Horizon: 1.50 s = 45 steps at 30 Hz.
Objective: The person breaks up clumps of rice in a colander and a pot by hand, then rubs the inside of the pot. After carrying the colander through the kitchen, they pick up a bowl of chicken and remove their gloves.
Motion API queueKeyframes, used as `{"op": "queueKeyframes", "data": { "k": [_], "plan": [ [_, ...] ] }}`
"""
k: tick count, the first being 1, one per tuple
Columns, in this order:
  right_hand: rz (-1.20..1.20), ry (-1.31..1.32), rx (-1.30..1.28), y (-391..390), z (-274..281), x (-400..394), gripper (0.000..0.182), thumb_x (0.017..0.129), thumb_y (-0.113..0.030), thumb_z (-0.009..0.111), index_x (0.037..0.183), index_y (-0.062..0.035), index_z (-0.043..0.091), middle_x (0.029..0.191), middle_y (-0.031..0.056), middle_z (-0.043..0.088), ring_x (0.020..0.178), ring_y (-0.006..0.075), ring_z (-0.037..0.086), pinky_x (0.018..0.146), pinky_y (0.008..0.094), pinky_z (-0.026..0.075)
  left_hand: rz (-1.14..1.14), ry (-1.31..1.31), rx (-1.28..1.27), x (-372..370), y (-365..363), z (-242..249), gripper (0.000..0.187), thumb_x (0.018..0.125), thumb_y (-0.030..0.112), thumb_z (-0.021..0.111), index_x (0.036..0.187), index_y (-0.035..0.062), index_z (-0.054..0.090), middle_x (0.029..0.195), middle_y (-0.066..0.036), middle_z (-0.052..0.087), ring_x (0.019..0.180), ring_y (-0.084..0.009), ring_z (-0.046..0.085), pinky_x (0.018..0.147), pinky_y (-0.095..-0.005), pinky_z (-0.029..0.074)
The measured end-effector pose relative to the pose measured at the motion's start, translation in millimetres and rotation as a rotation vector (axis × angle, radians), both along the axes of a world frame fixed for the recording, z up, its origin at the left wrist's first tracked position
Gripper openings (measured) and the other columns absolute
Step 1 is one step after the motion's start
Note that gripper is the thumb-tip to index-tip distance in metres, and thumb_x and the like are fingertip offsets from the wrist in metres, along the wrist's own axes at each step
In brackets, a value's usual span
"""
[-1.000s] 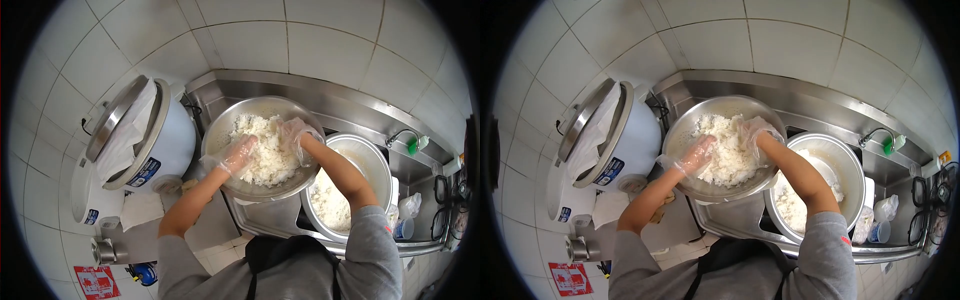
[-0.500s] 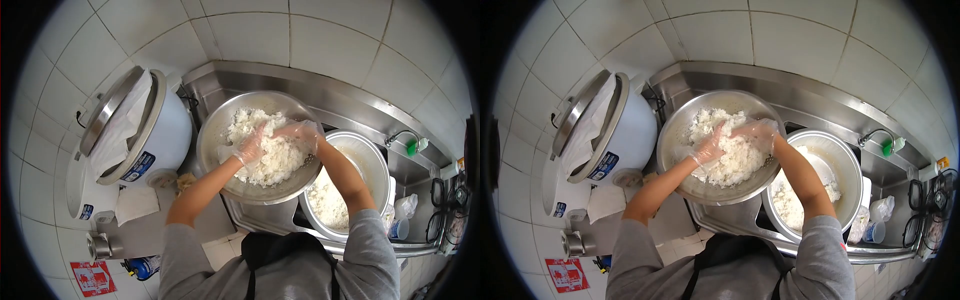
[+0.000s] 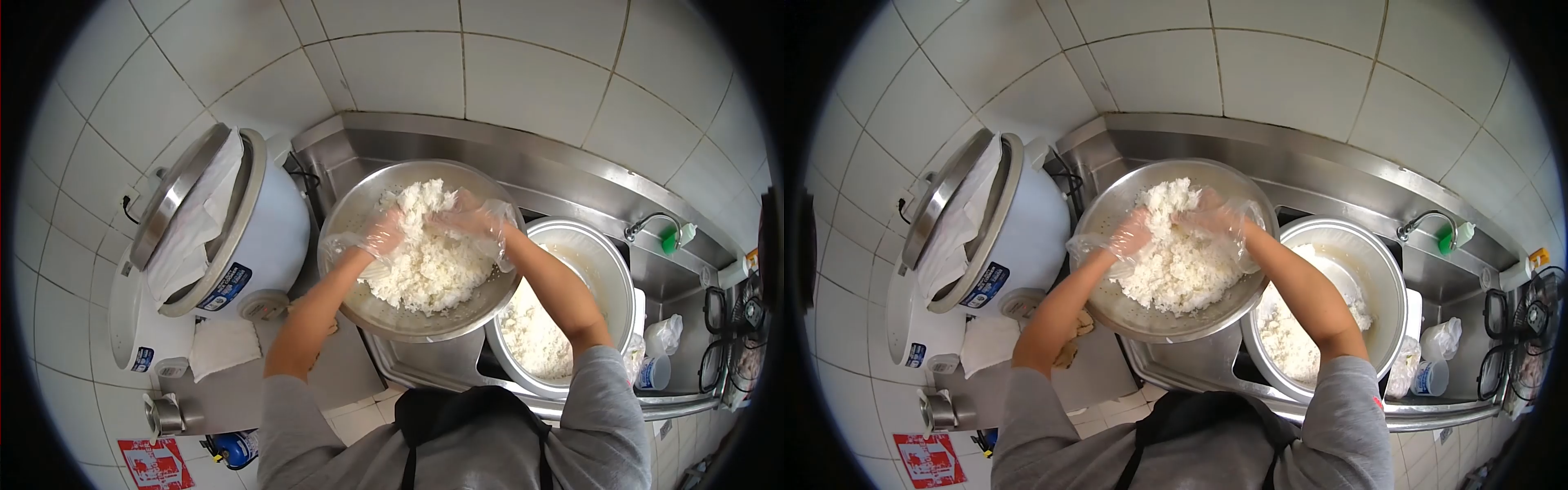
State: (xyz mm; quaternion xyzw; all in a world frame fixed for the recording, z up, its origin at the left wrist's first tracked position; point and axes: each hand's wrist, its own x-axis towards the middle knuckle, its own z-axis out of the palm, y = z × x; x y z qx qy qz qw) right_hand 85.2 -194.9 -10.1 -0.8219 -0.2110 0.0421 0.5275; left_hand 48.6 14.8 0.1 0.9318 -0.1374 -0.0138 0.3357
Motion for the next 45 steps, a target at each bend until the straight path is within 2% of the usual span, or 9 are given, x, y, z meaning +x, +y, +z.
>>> {"op": "queueKeyframes", "data": {
  "k": [3, 6, 8, 11, 15, 23, 31, 38, 45],
  "plan": [
    [-0.067, 0.134, -0.276, -12, 64, -23, 0.077, 0.059, -0.059, 0.071, 0.094, 0.0083, 0.058, 0.084, 0.0184, 0.062, 0.083, 0.0245, 0.061, 0.073, 0.0358, 0.047, -0.027, -0.015, 0.014, 5, 17, 11, 0.038, 0.073, 0.007, 0.051, 0.111, 0.004, 0.051, 0.09, -0.023, 0.058, 0.087, -0.0348, 0.056, 0.075, -0.0404, 0.044],
    [0.021, 0.03, -0.009, -20, 49, -16, 0.077, 0.058, -0.062, 0.069, 0.095, 0.0045, 0.059, 0.083, 0.0172, 0.063, 0.081, 0.0253, 0.062, 0.073, 0.0368, 0.047, -0.014, 0.042, 0.328, 0, 6, 53, 0.04, 0.073, 0.014, 0.055, 0.112, 0.0052, 0.052, 0.091, -0.021, 0.06, 0.088, -0.0327, 0.057, 0.076, -0.0393, 0.045],
    [-0.093, 0.078, -0.501, -22, 72, -24, 0.071, 0.055, -0.059, 0.073, 0.093, -0.0007, 0.062, 0.078, 0.0154, 0.064, 0.077, 0.0252, 0.062, 0.071, 0.0377, 0.048, -0.002, 0.096, 0.602, 3, 1, 64, 0.043, 0.073, 0.018, 0.057, 0.115, 0.0057, 0.051, 0.092, -0.02, 0.06, 0.089, -0.0315, 0.058, 0.077, -0.039, 0.045],
    [0.326, -0.128, -0.604, -26, -75, 52, 0.065, 0.06, -0.04, 0.074, 0.111, -0.006, 0.05, 0.095, 0.011, 0.06, 0.081, 0.0278, 0.059, 0.072, 0.0402, 0.047, -0.036, 0.056, 0.644, 17, 2, 54, 0.052, 0.071, 0.027, 0.062, 0.116, 0.0052, 0.049, 0.104, -0.021, 0.057, 0.098, -0.0312, 0.055, 0.085, -0.0392, 0.042],
    [0.812, -0.234, -0.878, -29, 56, -31, 0.075, 0.056, -0.045, 0.075, 0.118, -0.0131, 0.049, 0.092, 0.015, 0.062, 0.083, 0.0314, 0.061, 0.071, 0.041, 0.048, -0.162, 0.053, 0.493, 46, -3, 32, 0.072, 0.064, 0.035, 0.067, 0.125, 0.0058, 0.04, 0.121, -0.024, 0.046, 0.11, -0.0333, 0.046, 0.095, -0.0371, 0.035],
    [0.408, -0.122, -1.099, -12, 31, -55, 0.072, 0.06, -0.042, 0.072, 0.121, -0.0146, 0.046, 0.095, 0.0153, 0.062, 0.085, 0.0322, 0.06, 0.072, 0.0419, 0.048, -0.248, 0.138, 0.661, 73, -25, -14, 0.07, 0.06, 0.032, 0.066, 0.121, 0.0074, 0.043, 0.104, -0.024, 0.056, 0.094, -0.0352, 0.056, 0.08, -0.0395, 0.045],
    [0.51, -0.045, -0.905, -33, 52, -41, 0.07, 0.064, -0.039, 0.069, 0.125, -0.0162, 0.043, 0.099, 0.0156, 0.061, 0.087, 0.033, 0.06, 0.073, 0.0427, 0.048, -0.16, 0.076, 0.68, 67, -21, -14, 0.075, 0.057, 0.027, 0.07, 0.122, 0.0046, 0.04, 0.096, -0.024, 0.058, 0.09, -0.0362, 0.057, 0.078, -0.0409, 0.046],
    [0.471, -0.06, -1.181, -29, 52, -61, 0.069, 0.066, -0.036, 0.067, 0.127, -0.0174, 0.04, 0.101, 0.0158, 0.06, 0.089, 0.0336, 0.06, 0.074, 0.0433, 0.047, -0.096, -0.028, 0.608, 53, -20, -2, 0.071, 0.058, 0.028, 0.067, 0.123, 0.0137, 0.042, 0.09, -0.021, 0.06, 0.083, -0.0363, 0.059, 0.074, -0.0425, 0.047],
    [0.228, -0.158, -0.967, -39, 3, -44, 0.043, 0.071, -0.026, 0.057, 0.111, -0.0097, 0.052, 0.096, 0.0178, 0.061, 0.088, 0.0329, 0.061, 0.072, 0.0422, 0.048, 0.001, -0.088, 0.536, 18, -14, 43, 0.034, 0.069, 0.022, 0.056, 0.103, 0.0188, 0.058, 0.084, -0.017, 0.061, 0.082, -0.0336, 0.059, 0.074, -0.0419, 0.046]
  ]
}}
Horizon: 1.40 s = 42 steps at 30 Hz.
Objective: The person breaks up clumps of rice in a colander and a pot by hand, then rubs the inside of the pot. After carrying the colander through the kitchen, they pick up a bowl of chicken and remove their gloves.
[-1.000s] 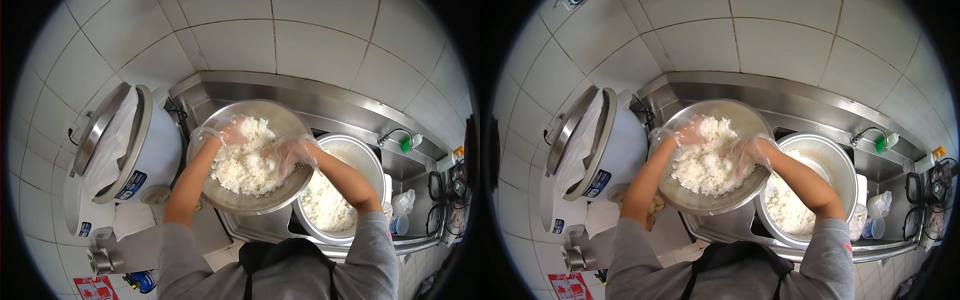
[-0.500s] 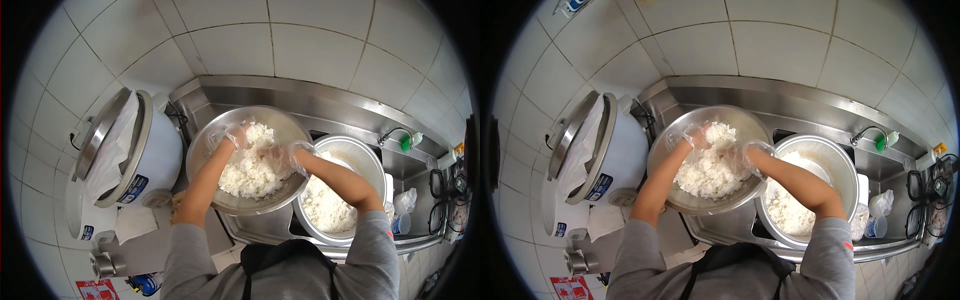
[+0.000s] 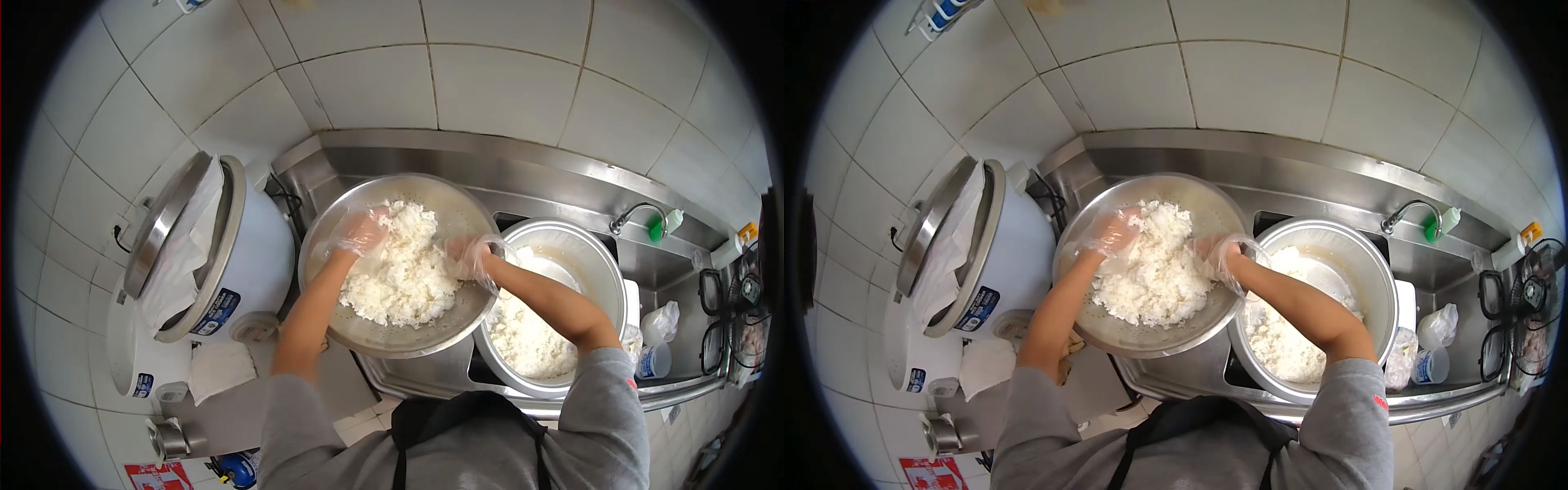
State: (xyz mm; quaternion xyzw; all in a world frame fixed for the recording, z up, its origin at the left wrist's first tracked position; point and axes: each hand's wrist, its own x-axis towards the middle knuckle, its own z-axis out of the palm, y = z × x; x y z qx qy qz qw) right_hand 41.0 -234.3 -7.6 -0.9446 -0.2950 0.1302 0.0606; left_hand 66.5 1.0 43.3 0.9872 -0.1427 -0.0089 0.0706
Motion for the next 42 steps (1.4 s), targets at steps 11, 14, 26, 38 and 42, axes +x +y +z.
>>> {"op": "queueKeyframes", "data": {
  "k": [11, 14, 26, 38, 42],
  "plan": [
    [-0.042, 0.036, 0.542, 4, 49, 11, 0.06, 0.059, -0.041, 0.072, 0.1, -0.0006, 0.057, 0.083, 0.0203, 0.061, 0.074, 0.0279, 0.061, 0.065, 0.035, 0.047, -0.402, 0.049, 0.241, -86, -12, -7, 0.046, 0.065, 0.025, 0.063, 0.11, 0.02, 0.055, 0.113, -0.016, 0.051, 0.111, -0.0315, 0.045, 0.095, -0.0405, 0.035],
    [-0.032, 0.141, 0.769, 13, 54, 10, 0.046, 0.066, -0.032, 0.071, 0.095, 0.0004, 0.056, 0.072, 0.0174, 0.06, 0.069, 0.0271, 0.058, 0.068, 0.0336, 0.045, -0.349, -0.061, 0.17, -101, -15, -19, 0.049, 0.065, 0.024, 0.064, 0.112, 0.0183, 0.053, 0.113, -0.017, 0.05, 0.111, -0.0323, 0.044, 0.092, -0.0435, 0.037],
    [0.057, 0.287, 0.814, 11, 107, -7, 0.059, 0.067, -0.021, 0.071, 0.119, -0.0063, 0.048, 0.087, 0.0106, 0.062, 0.067, 0.0224, 0.056, 0.066, 0.0338, 0.045, -0.089, 0.012, -0.429, -89, -5, 15, 0.035, 0.072, 0.004, 0.052, 0.105, 0.0111, 0.045, 0.094, -0.02, 0.054, 0.093, -0.036, 0.053, 0.079, -0.0394, 0.041],
    [-0.02, 0.16, 0.857, -35, 141, -28, 0.046, 0.073, -0.02, 0.068, 0.115, -0.0082, 0.054, 0.116, 0.0105, 0.055, 0.11, 0.0215, 0.049, 0.093, 0.0306, 0.037, 0.125, 0.009, -0.417, -89, 2, 20, 0.038, 0.07, 0.01, 0.061, 0.108, 0.0117, 0.055, 0.1, -0.014, 0.055, 0.092, -0.0276, 0.054, 0.084, -0.0319, 0.041],
    [-0.091, 0.172, 0.938, -70, 131, -27, 0.045, 0.074, -0.022, 0.068, 0.114, -0.0076, 0.054, 0.116, 0.0107, 0.055, 0.112, 0.0242, 0.048, 0.094, 0.0333, 0.037, -0.34, -0.089, -0.113, -93, -14, 9, 0.045, 0.066, 0.028, 0.069, 0.108, 0.0156, 0.057, 0.112, -0.014, 0.05, 0.102, -0.0312, 0.051, 0.085, -0.037, 0.042]
  ]
}}
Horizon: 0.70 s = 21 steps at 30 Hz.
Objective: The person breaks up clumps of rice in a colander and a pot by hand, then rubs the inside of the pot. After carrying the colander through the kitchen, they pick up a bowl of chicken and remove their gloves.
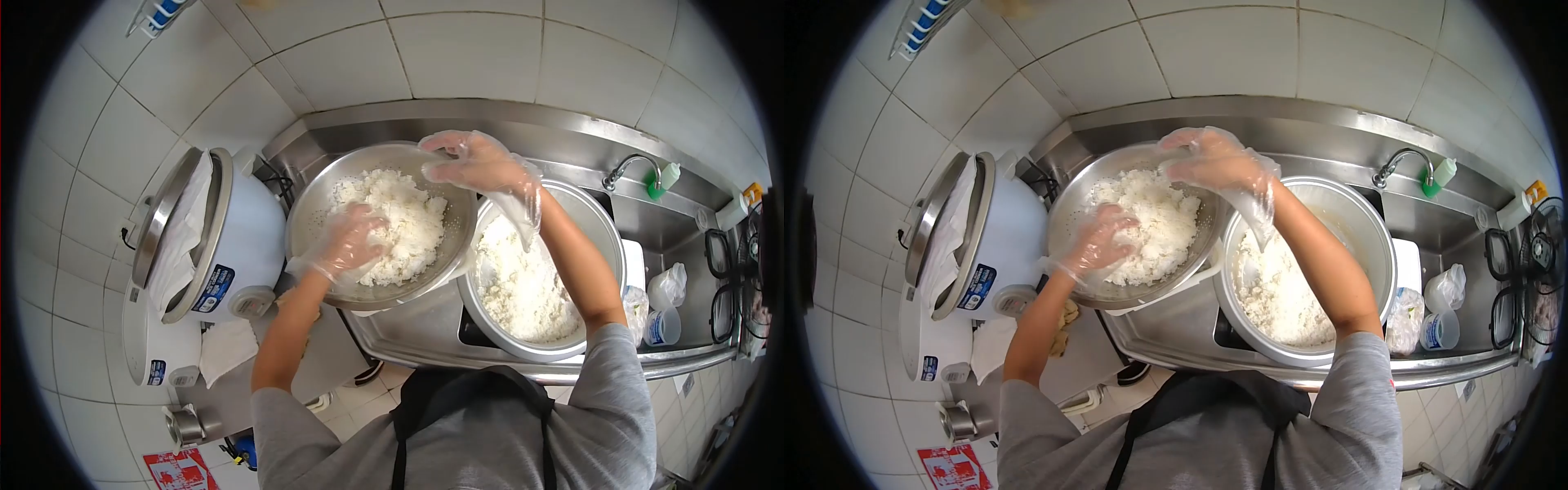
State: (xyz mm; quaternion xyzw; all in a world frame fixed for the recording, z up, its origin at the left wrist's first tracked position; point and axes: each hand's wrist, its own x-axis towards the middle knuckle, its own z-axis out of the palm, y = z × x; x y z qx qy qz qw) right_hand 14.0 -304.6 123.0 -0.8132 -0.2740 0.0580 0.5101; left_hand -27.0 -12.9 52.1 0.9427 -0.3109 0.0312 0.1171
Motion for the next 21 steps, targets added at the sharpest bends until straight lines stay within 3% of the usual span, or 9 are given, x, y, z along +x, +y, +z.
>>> {"op": "queueKeyframes", "data": {
  "k": [2, 5, 7, 9, 12, 14, 16, 19, 21],
  "plan": [
    [-0.099, 0.02, 0.053, -19, -8, -2, 0.042, 0.073, -0.026, 0.066, 0.109, -0.0065, 0.057, 0.099, 0.0128, 0.061, 0.092, 0.0179, 0.057, 0.081, 0.0294, 0.044, -0.164, -0.076, 0.09, 0, -18, -18, 0.054, 0.064, 0.03, 0.072, 0.114, 0.0189, 0.054, 0.125, -0.013, 0.038, 0.112, -0.0311, 0.042, 0.089, -0.0416, 0.041],
    [-0.181, 0.047, 0.102, -53, -25, -6, 0.041, 0.074, -0.027, 0.066, 0.109, -0.0077, 0.057, 0.097, 0.0144, 0.061, 0.09, 0.0187, 0.058, 0.079, 0.0294, 0.045, -0.007, 0.169, 0.277, 1, -44, -29, 0.057, 0.063, 0.026, 0.074, 0.115, 0.02, 0.052, 0.125, -0.012, 0.038, 0.114, -0.0317, 0.04, 0.09, -0.0418, 0.04],
    [-0.244, 0.115, 0.038, -92, -58, -11, 0.041, 0.074, -0.029, 0.066, 0.108, -0.0075, 0.058, 0.099, 0.0135, 0.061, 0.092, 0.0198, 0.058, 0.08, 0.0295, 0.045, 0.032, 0.147, 0.239, 13, -46, -60, 0.047, 0.065, 0.016, 0.071, 0.109, 0.0178, 0.053, 0.122, -0.012, 0.041, 0.109, -0.0323, 0.045, 0.087, -0.0416, 0.042],
    [-0.333, 0.208, -0.068, -124, -97, -10, 0.042, 0.073, -0.032, 0.067, 0.106, -0.0071, 0.059, 0.104, 0.0116, 0.061, 0.094, 0.0219, 0.058, 0.082, 0.0298, 0.046, 0.27, 0.564, -0.04, 28, -40, -74, 0.042, 0.069, 0.008, 0.065, 0.108, 0.0161, 0.053, 0.123, -0.014, 0.042, 0.11, -0.0318, 0.046, 0.089, -0.0389, 0.041],
    [-0.377, 0.418, -0.256, -172, -167, -13, 0.045, 0.074, -0.035, 0.067, 0.106, -0.0059, 0.059, 0.108, 0.0113, 0.059, 0.097, 0.0235, 0.057, 0.084, 0.0319, 0.045, 0.1, 0.366, -0.02, 38, -24, -75, 0.048, 0.07, 0.004, 0.06, 0.115, 0.0173, 0.051, 0.124, -0.015, 0.044, 0.115, -0.0306, 0.042, 0.095, -0.0356, 0.037],
    [-0.383, 0.457, -0.292, -202, -218, -14, 0.046, 0.074, -0.036, 0.067, 0.107, -0.0057, 0.059, 0.109, 0.0118, 0.059, 0.099, 0.0239, 0.056, 0.084, 0.0327, 0.044, 0.169, 0.346, 0.009, 24, -45, -42, 0.042, 0.076, 0.013, 0.057, 0.117, 0.0147, 0.049, 0.124, -0.014, 0.046, 0.117, -0.0301, 0.042, 0.098, -0.0365, 0.034],
    [-0.497, 0.616, -0.229, -221, -259, -18, 0.054, 0.075, -0.043, 0.065, 0.115, -0.0088, 0.053, 0.108, 0.0061, 0.058, 0.083, 0.0174, 0.055, 0.063, 0.0328, 0.047, 0.246, 0.329, 0.036, 3, -70, -2, 0.039, 0.082, 0.022, 0.054, 0.119, 0.0121, 0.048, 0.125, -0.014, 0.047, 0.118, -0.0295, 0.042, 0.1, -0.0374, 0.031],
    [-0.596, 0.765, -0.089, -227, -295, -25, 0.059, 0.075, -0.049, 0.062, 0.117, -0.0088, 0.052, 0.11, 0.0056, 0.055, 0.085, 0.0167, 0.051, 0.063, 0.0342, 0.046, 0.309, 0.225, 0.076, -21, -99, 35, 0.044, 0.082, 0.02, 0.055, 0.125, 0.0151, 0.044, 0.127, -0.011, 0.045, 0.119, -0.0287, 0.04, 0.101, -0.0381, 0.03],
    [-0.614, 0.746, 0.013, -217, -312, -29, 0.062, 0.075, -0.051, 0.061, 0.114, -0.0049, 0.053, 0.106, 0.0082, 0.057, 0.087, 0.0181, 0.053, 0.07, 0.0318, 0.045, 0.138, 0.152, -0.066, -30, -114, 46, 0.044, 0.079, 0.014, 0.058, 0.122, 0.0164, 0.047, 0.126, -0.009, 0.046, 0.116, -0.0275, 0.044, 0.097, -0.0379, 0.036]
  ]
}}
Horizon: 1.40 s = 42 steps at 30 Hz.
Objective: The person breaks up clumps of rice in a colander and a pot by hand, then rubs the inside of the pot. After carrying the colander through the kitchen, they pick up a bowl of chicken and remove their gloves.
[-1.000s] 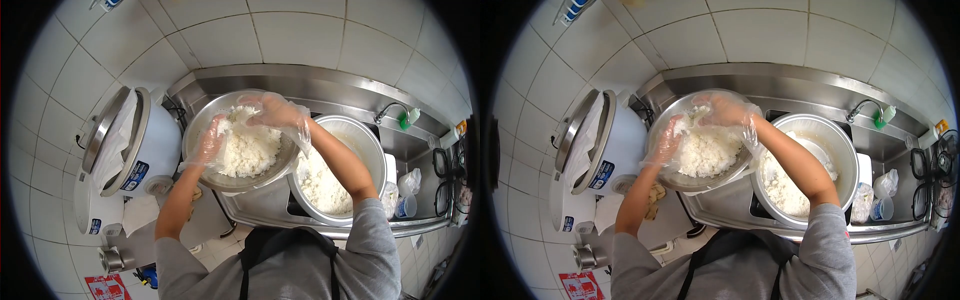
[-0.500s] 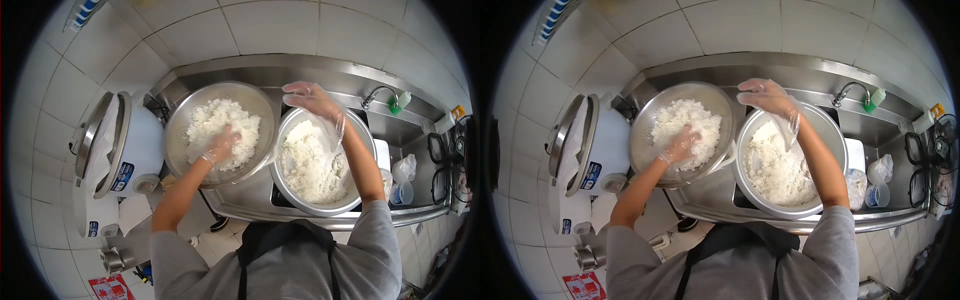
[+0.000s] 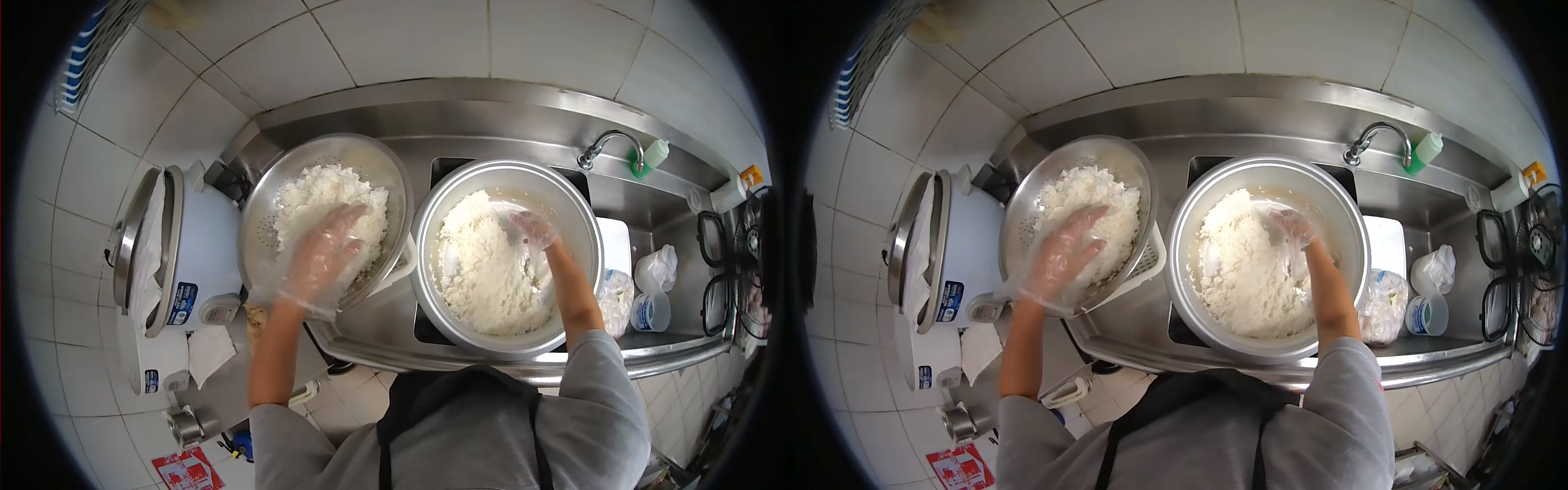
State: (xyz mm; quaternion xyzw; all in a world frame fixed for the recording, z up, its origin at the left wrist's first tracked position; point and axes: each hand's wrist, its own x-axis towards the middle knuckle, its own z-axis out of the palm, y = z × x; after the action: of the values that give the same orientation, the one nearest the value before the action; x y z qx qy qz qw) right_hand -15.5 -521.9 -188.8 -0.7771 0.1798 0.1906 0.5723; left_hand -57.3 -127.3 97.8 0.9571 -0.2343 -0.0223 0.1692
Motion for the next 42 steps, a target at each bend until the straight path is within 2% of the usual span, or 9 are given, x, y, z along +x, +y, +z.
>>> {"op": "queueKeyframes", "data": {
  "k": [8, 11, 14, 16, 19, 22, 27, 36, 42],
  "plan": [
    [-0.136, 0.291, 0.238, 42, -41, 36, 0.066, 0.076, -0.057, 0.055, 0.117, -0.0045, 0.053, 0.106, 0.0111, 0.058, 0.095, 0.0216, 0.054, 0.081, 0.0313, 0.042, -0.016, 0.083, -0.276, -38, -67, 17, 0.029, 0.078, 0.007, 0.062, 0.106, 0.0091, 0.058, 0.113, -0.011, 0.056, 0.103, -0.0255, 0.055, 0.084, -0.0326, 0.046],
    [0.028, 0.214, 0.487, 45, -72, 45, 0.079, 0.075, -0.06, 0.054, 0.133, -0.0108, 0.033, 0.132, 0.0171, 0.036, 0.118, 0.0261, 0.036, 0.103, 0.0349, 0.022, -0.139, -0.041, -0.292, -36, -71, 4, 0.031, 0.077, 0.008, 0.061, 0.107, 0.0139, 0.057, 0.113, -0.007, 0.054, 0.094, -0.026, 0.058, 0.077, -0.0339, 0.051],
    [0.395, -0.001, -0.136, 58, -124, 66, 0.068, 0.074, -0.063, 0.051, 0.122, -0.0139, 0.051, 0.133, 0.0234, 0.033, 0.123, 0.0292, 0.032, 0.102, 0.0328, 0.026, -0.181, 0.027, -0.284, -37, -78, -7, 0.031, 0.076, 0.009, 0.062, 0.107, 0.0142, 0.057, 0.113, -0.006, 0.054, 0.087, -0.0256, 0.061, 0.074, -0.0332, 0.052],
    [0.29, -0.015, -0.027, 76, -61, 52, 0.064, 0.071, -0.059, 0.057, 0.115, -0.0124, 0.057, 0.129, 0.026, 0.036, 0.121, 0.0299, 0.035, 0.1, 0.0331, 0.029, -0.141, 0.226, -0.285, -42, -89, -9, 0.025, 0.078, 0.005, 0.06, 0.103, 0.008, 0.06, 0.112, -0.009, 0.057, 0.1, -0.0227, 0.057, 0.08, -0.0311, 0.049],
    [0.226, 0.012, 0.309, 84, -28, 34, 0.081, 0.063, -0.036, 0.074, 0.125, 0.0017, 0.038, 0.125, 0.0223, 0.042, 0.114, 0.0283, 0.042, 0.096, 0.0319, 0.033, -0.137, 0.419, -0.317, -43, -99, -27, 0.027, 0.079, 0.005, 0.06, 0.105, 0.0086, 0.059, 0.112, -0.008, 0.057, 0.101, -0.0231, 0.056, 0.082, -0.032, 0.048],
    [0.196, -0.23, 0.147, 86, -10, 18, 0.088, 0.063, -0.025, 0.076, 0.128, 0.0054, 0.026, 0.125, 0.0207, 0.042, 0.113, 0.0263, 0.043, 0.094, 0.0307, 0.035, -0.214, 0.386, -0.365, -42, -105, -62, 0.027, 0.08, 0.007, 0.059, 0.107, 0.0099, 0.059, 0.112, -0.008, 0.056, 0.103, -0.0233, 0.055, 0.085, -0.0324, 0.046],
    [0.106, -0.609, 0.203, 83, -14, -25, 0.075, 0.059, -0.004, 0.073, 0.123, 0.0005, 0.034, 0.113, 0.0123, 0.047, 0.111, 0.0215, 0.041, 0.096, 0.0288, 0.03, -0.27, 0.353, -0.348, -41, -105, -70, 0.027, 0.081, 0.011, 0.058, 0.108, 0.0117, 0.058, 0.112, -0.007, 0.057, 0.104, -0.0227, 0.054, 0.087, -0.0321, 0.044],
    [-0.165, -0.449, 0.196, 48, 52, -69, 0.071, 0.058, -0.004, 0.067, 0.122, 0.0013, 0.036, 0.116, 0.0136, 0.047, 0.115, 0.0221, 0.04, 0.1, 0.0312, 0.028, -0.204, 0.429, -0.357, -52, -92, -79, 0.032, 0.082, 0.014, 0.058, 0.113, 0.0132, 0.055, 0.113, -0.008, 0.055, 0.105, -0.0248, 0.053, 0.087, -0.0332, 0.043],
    [-0.015, -0.493, 0.241, 39, 69, -88, 0.07, 0.057, 0.001, 0.067, 0.12, 0.0007, 0.037, 0.113, 0.0099, 0.049, 0.112, 0.0193, 0.043, 0.099, 0.0305, 0.029, -0.185, 0.28, -0.476, -32, -103, -107, 0.055, 0.079, 0.021, 0.062, 0.126, 0.0079, 0.038, 0.125, -0.015, 0.045, 0.113, -0.0273, 0.047, 0.093, -0.0328, 0.039]
  ]
}}
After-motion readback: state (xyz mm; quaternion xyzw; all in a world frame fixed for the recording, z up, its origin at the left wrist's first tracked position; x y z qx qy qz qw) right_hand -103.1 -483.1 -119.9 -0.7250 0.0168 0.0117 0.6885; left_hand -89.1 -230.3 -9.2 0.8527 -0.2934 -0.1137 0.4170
